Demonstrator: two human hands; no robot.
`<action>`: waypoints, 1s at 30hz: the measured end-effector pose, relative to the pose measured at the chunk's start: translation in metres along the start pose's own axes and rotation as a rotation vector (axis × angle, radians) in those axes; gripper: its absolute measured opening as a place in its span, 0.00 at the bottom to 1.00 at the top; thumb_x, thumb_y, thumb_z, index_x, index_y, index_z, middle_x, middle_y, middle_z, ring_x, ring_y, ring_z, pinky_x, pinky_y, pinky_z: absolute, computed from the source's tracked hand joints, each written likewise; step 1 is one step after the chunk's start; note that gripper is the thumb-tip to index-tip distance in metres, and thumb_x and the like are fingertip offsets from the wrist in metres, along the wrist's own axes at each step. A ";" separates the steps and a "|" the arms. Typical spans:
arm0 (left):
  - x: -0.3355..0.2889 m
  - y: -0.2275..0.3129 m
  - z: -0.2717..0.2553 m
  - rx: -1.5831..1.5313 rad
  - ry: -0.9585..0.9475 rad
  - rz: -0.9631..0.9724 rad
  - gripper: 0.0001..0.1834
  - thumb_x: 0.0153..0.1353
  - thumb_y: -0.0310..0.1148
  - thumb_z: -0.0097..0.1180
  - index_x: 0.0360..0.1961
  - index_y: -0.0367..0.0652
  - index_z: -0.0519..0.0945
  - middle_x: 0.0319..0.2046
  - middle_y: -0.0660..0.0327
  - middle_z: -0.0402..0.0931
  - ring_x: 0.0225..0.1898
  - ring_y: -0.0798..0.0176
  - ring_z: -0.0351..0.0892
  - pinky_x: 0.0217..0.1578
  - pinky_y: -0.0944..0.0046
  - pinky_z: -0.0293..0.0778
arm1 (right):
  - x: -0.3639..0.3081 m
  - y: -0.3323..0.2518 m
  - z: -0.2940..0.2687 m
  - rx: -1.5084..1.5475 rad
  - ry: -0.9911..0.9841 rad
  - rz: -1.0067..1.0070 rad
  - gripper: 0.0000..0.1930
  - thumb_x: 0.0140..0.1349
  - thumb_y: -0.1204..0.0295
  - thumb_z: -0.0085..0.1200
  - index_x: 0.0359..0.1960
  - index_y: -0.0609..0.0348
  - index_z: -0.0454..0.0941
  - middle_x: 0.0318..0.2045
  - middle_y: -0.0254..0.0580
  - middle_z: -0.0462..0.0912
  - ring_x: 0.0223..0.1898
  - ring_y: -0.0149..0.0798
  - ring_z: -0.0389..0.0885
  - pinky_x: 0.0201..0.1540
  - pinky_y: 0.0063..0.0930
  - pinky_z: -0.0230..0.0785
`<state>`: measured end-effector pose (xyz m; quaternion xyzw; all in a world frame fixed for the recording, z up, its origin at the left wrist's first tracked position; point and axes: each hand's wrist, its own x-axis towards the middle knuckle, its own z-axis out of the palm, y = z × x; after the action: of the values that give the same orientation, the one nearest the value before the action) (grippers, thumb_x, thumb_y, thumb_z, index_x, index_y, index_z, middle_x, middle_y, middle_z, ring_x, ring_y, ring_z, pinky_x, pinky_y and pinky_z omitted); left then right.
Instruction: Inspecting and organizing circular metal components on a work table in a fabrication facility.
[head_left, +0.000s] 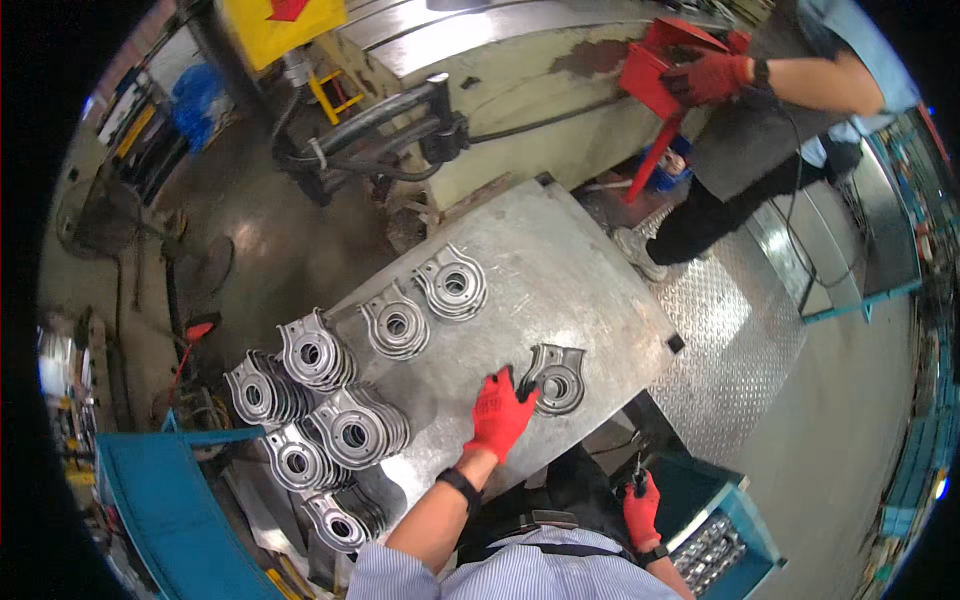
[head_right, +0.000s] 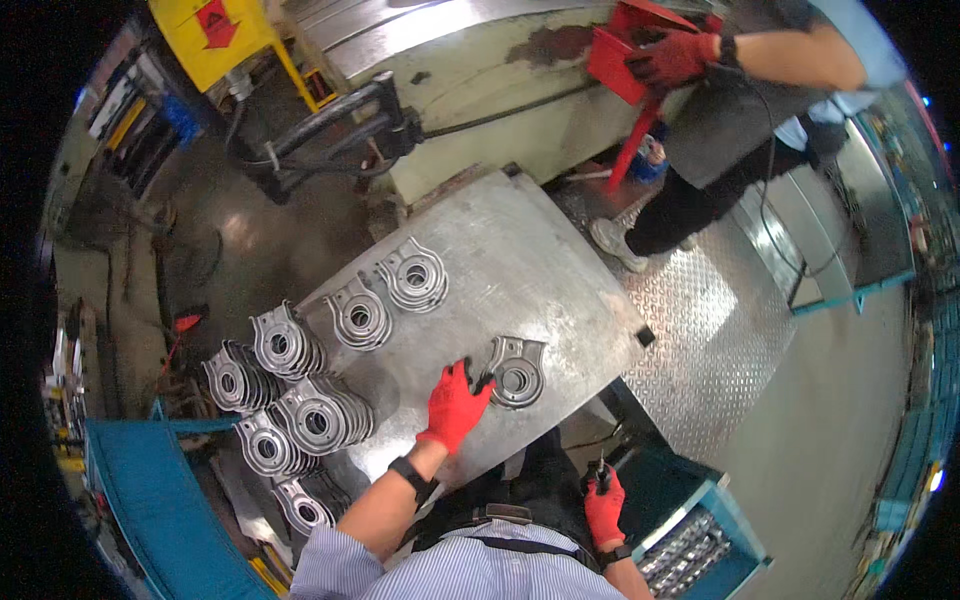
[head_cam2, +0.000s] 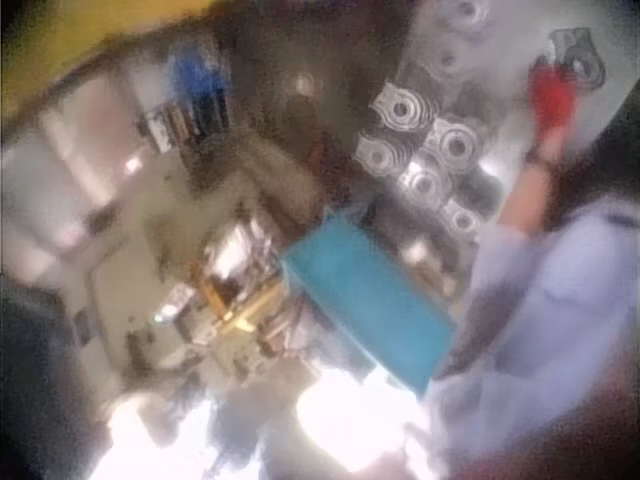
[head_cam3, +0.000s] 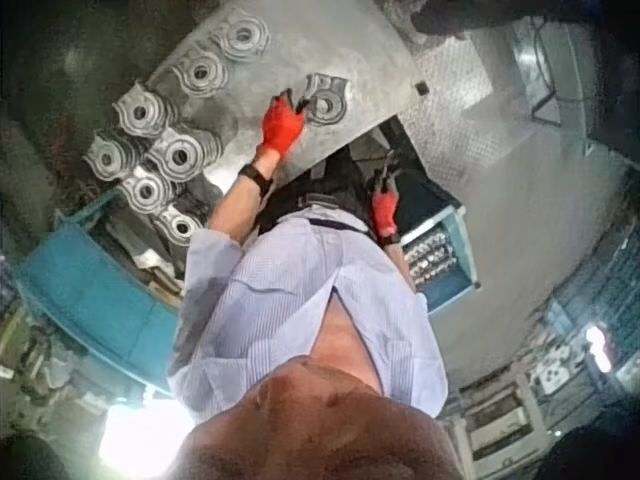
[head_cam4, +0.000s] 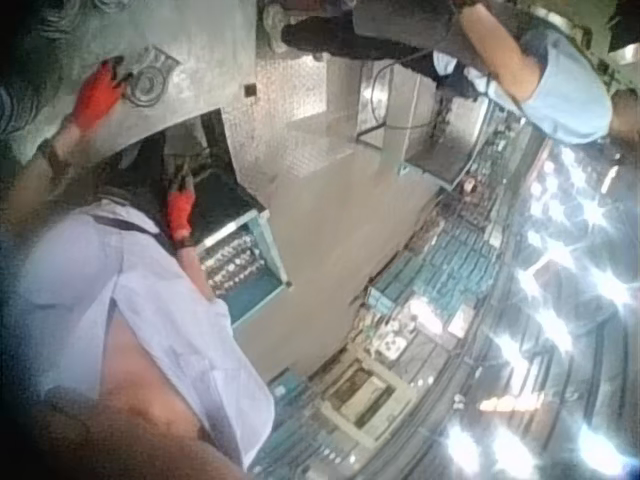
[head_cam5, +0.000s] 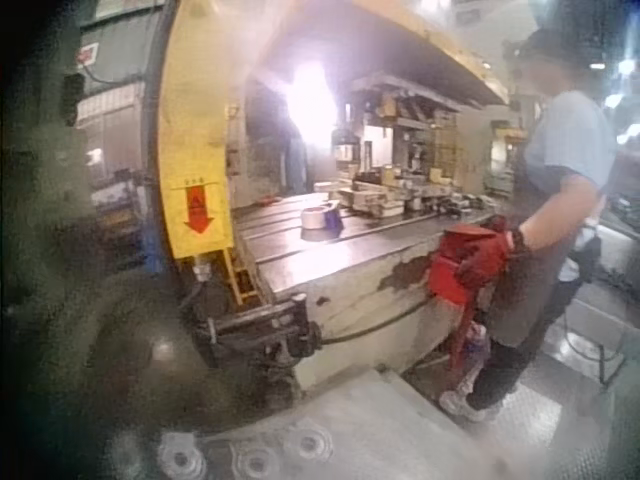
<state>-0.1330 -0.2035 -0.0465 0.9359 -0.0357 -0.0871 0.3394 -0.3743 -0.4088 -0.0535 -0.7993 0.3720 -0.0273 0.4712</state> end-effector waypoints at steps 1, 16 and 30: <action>0.009 -0.002 0.005 0.058 0.013 0.059 0.22 0.53 0.45 0.59 0.42 0.42 0.72 0.40 0.48 0.73 0.39 0.43 0.76 0.38 0.49 0.72 | -0.006 -0.007 0.002 -0.025 -0.012 -0.063 0.15 0.58 0.77 0.51 0.48 0.62 0.74 0.38 0.47 0.82 0.40 0.42 0.81 0.44 0.31 0.70; 0.035 0.004 0.002 0.239 -0.222 0.396 0.10 0.56 0.31 0.48 0.36 0.36 0.72 0.30 0.43 0.77 0.35 0.41 0.78 0.36 0.48 0.74 | -0.037 0.016 0.018 0.070 0.071 -0.104 0.15 0.56 0.77 0.51 0.47 0.61 0.75 0.38 0.52 0.81 0.42 0.48 0.81 0.45 0.33 0.70; -0.088 -0.065 -0.051 -0.897 -0.343 -0.375 0.04 0.57 0.25 0.54 0.28 0.37 0.73 0.20 0.62 0.72 0.16 0.65 0.75 0.16 0.65 0.73 | -0.037 -0.025 0.024 -0.030 -0.227 -0.313 0.23 0.52 0.75 0.55 0.53 0.55 0.72 0.43 0.51 0.78 0.46 0.54 0.77 0.48 0.38 0.69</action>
<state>-0.2094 -0.1101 -0.0371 0.6607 0.1185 -0.3056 0.6753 -0.3772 -0.3609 -0.0361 -0.8523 0.1882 -0.0045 0.4880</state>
